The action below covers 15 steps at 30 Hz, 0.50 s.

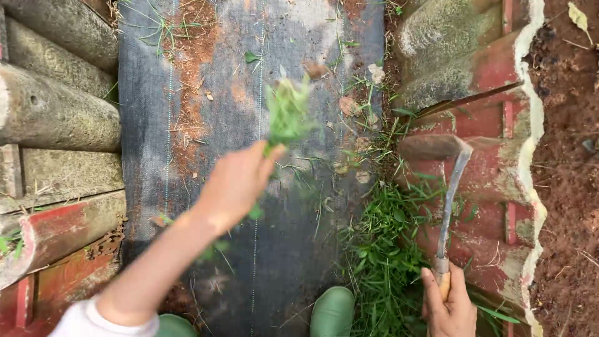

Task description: Weeding a garden bed and digging with a small trowel and hoe.

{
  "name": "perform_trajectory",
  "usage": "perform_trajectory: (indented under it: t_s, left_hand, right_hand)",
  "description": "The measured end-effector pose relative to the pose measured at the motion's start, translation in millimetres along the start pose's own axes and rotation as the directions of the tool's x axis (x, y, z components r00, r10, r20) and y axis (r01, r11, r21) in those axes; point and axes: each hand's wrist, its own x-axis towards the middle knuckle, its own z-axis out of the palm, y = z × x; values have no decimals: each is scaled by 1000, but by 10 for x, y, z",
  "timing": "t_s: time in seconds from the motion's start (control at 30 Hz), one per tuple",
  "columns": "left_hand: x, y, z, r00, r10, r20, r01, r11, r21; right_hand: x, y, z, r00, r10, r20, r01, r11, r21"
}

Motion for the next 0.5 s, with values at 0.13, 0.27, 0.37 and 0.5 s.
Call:
perform_trajectory:
  t_s: [0.13,0.27,0.37,0.5]
  left_hand:
    - [427,-495,-374,991,6,-131,28,966,255]
    - [757,-1059,-203,886,229,-402,114,734,669]
    - [781,-728,20,783,428,-451,155,568,808]
    - [790,-51,685,666,735,-124,-558,602,572]
  right_hand:
    - [-38,-256,-73,1000,-23,6,23,998,53]
    - [-13,-226,-69,994,-112,-22,114,981,159]
    - [-50,-297,-106,987,-124,-97,138,980,143]
    - [37,-347,-140,970,-160,-185,188,972,140]
